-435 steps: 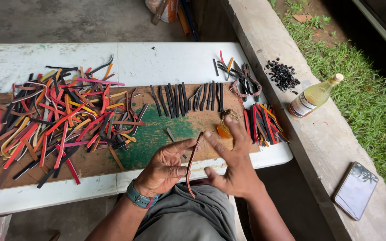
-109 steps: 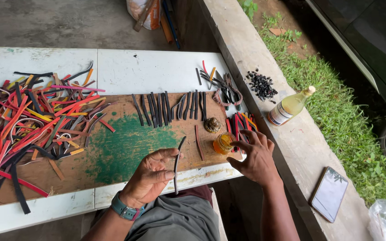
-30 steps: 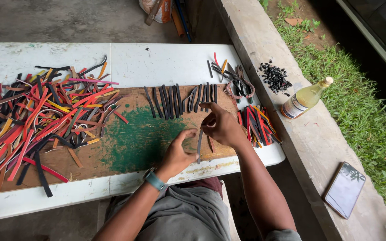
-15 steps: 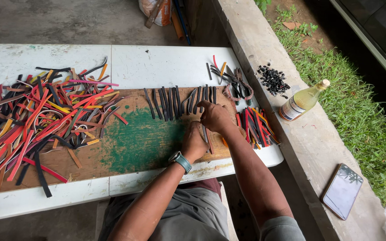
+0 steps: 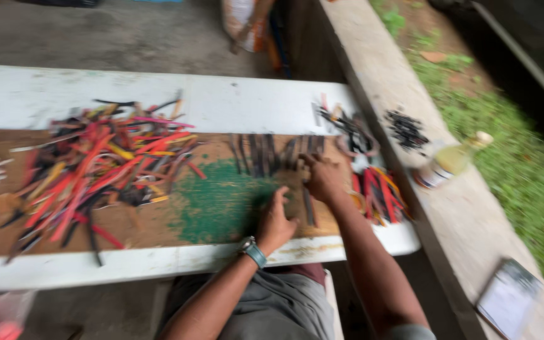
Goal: The person repeatedly picks up individual colored cable strips from a pile, inspects them by bending and turning, and places them into color-matched rows on a wooden board. The process continues with multiple strips of different colors, including black, red, and pink, while a small jar of amber liquid and a bottle remain on the table.
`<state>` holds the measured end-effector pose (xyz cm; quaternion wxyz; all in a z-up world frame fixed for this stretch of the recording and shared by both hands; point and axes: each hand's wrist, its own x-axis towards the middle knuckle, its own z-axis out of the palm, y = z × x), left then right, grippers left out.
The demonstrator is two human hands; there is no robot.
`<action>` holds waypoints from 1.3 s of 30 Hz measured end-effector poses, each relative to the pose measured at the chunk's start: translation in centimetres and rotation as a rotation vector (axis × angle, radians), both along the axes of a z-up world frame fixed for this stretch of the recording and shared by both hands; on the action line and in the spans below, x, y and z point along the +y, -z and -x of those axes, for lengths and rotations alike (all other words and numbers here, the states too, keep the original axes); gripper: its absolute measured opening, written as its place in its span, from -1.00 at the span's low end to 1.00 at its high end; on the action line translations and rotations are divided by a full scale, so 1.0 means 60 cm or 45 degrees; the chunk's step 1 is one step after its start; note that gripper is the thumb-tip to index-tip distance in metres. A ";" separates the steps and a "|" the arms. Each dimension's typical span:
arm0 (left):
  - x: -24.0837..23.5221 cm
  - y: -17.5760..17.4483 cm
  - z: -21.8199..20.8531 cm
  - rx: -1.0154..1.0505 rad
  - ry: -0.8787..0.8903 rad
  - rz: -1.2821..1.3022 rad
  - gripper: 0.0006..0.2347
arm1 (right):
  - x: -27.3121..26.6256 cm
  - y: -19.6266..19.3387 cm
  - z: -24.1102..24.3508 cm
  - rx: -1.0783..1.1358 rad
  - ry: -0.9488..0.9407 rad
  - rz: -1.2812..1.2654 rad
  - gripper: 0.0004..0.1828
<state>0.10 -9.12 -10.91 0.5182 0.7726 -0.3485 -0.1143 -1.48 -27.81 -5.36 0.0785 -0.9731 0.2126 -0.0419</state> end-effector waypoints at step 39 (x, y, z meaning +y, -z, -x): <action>0.174 -0.097 -0.210 -0.112 -0.065 0.307 -0.92 | 0.007 -0.103 0.212 0.201 0.040 0.182 -0.42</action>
